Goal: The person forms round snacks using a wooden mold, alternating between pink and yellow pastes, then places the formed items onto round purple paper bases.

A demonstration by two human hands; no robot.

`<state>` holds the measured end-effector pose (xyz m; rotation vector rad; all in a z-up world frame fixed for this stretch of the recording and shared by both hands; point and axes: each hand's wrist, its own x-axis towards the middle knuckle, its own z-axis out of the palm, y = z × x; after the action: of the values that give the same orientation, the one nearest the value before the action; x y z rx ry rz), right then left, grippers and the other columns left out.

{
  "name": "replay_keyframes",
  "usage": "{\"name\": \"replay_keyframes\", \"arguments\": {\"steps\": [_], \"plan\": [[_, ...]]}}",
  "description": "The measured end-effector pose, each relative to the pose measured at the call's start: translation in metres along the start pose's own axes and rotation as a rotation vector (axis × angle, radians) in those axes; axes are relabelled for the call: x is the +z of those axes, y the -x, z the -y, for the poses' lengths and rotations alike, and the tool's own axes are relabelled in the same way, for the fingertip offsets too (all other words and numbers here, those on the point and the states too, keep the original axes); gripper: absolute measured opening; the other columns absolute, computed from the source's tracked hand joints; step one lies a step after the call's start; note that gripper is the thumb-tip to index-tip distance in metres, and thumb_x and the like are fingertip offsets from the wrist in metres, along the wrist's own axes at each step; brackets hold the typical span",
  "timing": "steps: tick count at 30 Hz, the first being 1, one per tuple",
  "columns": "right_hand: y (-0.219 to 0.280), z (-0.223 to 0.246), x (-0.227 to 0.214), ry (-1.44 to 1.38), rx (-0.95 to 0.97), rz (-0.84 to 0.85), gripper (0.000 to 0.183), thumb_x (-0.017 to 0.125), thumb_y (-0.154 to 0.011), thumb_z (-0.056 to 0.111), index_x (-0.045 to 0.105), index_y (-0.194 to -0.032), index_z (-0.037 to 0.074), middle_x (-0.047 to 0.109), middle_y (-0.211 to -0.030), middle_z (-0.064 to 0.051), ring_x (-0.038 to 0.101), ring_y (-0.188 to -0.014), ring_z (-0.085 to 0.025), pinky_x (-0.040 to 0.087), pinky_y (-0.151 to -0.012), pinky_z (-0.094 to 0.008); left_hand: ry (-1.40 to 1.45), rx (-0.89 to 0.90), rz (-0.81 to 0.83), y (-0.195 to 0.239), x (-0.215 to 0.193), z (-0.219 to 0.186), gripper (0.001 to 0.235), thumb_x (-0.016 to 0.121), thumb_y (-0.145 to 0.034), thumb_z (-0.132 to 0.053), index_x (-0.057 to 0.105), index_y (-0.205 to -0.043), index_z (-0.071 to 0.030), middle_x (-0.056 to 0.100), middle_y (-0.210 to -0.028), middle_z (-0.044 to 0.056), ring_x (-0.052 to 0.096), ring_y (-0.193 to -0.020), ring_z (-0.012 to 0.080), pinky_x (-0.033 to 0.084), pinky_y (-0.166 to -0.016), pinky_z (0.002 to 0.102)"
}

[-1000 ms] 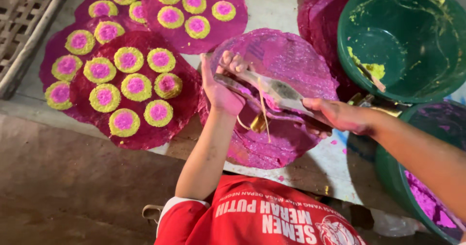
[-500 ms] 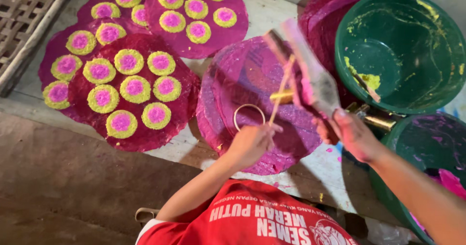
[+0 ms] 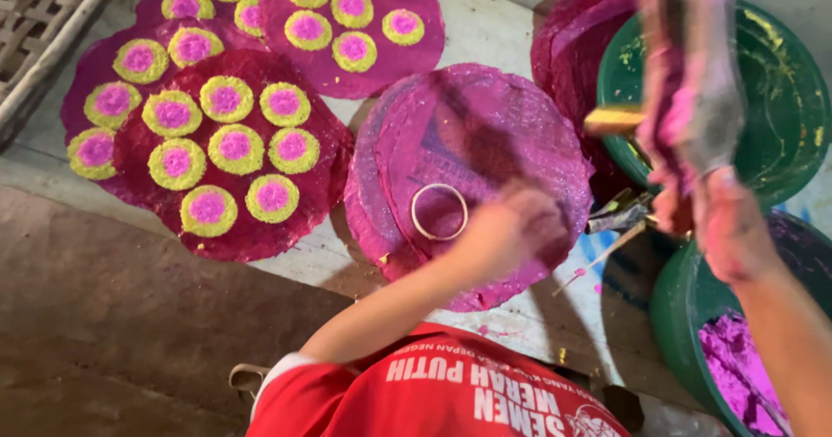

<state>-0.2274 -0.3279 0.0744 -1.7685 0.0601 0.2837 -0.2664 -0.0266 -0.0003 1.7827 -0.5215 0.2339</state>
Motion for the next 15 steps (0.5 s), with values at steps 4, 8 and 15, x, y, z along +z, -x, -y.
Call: {"name": "replay_keyframes", "arguments": {"steps": [4,8,15], "plan": [[-0.002,-0.013,0.037,0.118,0.277,0.287,0.074,0.024,-0.103,0.065,0.062,-0.109,0.002,0.064,-0.079,-0.009,0.060,-0.069,-0.020,0.051,-0.065,-0.038,1.122,-0.348,-0.198,-0.049,-0.099,0.003,0.064,0.054,-0.095,-0.056,0.047,-0.143,-0.014,0.062,-0.133,-0.010,0.058,-0.125,0.0072,0.043,-0.111,0.030],[-0.028,-0.005,0.076,0.180,0.536,0.776,0.070,0.027,-0.101,0.060,0.068,-0.105,0.003,0.068,-0.076,-0.009,0.065,-0.070,-0.020,0.055,-0.068,-0.038,1.684,-0.491,-0.338,-0.054,-0.113,0.002,0.069,0.031,-0.097,-0.068,0.058,-0.114,-0.007,0.066,-0.099,0.006,0.065,-0.094,0.0219,0.050,-0.093,0.036],[-0.060,0.006,0.129,0.694,0.323,0.562,0.068,0.027,-0.096,0.062,0.073,-0.095,0.012,0.066,-0.071,-0.003,0.059,-0.067,-0.014,0.051,-0.064,-0.032,1.791,-0.138,-0.505,-0.031,-0.109,0.064,0.053,0.043,-0.102,-0.068,0.048,-0.085,-0.018,0.052,-0.075,-0.003,0.056,-0.073,0.0152,0.048,-0.086,0.038]]}}
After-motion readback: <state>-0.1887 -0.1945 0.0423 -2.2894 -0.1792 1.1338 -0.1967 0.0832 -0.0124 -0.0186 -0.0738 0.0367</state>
